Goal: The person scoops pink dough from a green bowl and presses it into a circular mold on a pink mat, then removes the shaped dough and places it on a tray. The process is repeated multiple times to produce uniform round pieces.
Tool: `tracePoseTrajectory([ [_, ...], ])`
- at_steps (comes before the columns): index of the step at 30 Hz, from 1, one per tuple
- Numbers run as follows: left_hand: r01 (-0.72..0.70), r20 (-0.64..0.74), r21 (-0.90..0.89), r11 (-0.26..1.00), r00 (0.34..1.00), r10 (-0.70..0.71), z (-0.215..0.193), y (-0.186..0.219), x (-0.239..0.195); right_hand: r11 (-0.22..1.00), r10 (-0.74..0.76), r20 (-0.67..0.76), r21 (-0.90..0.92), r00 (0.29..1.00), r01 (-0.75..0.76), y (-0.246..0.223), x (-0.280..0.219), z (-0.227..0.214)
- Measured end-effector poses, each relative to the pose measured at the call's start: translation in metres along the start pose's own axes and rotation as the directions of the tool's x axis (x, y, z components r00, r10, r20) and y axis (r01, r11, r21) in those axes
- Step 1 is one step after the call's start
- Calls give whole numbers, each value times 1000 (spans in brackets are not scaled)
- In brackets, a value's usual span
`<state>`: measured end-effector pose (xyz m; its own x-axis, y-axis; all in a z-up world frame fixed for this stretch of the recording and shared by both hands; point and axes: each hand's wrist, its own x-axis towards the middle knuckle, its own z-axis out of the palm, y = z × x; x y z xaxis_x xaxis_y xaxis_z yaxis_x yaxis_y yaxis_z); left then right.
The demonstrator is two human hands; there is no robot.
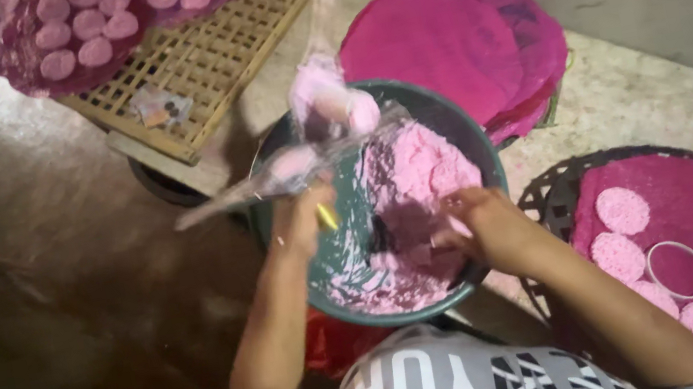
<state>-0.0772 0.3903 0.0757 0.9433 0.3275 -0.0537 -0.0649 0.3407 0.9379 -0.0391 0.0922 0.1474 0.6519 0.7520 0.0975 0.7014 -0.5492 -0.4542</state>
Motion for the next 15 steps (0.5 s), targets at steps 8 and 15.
tracePoseTrajectory([
  [8,684,649,-67,726,583,-489,132,-35,-101,-225,27,-420,882,907,415,0,-43,-42],
  [15,-371,758,420,828,645,-96,184,-6,-116,698,-377,-519,385,767,604,37,-159,-104],
])
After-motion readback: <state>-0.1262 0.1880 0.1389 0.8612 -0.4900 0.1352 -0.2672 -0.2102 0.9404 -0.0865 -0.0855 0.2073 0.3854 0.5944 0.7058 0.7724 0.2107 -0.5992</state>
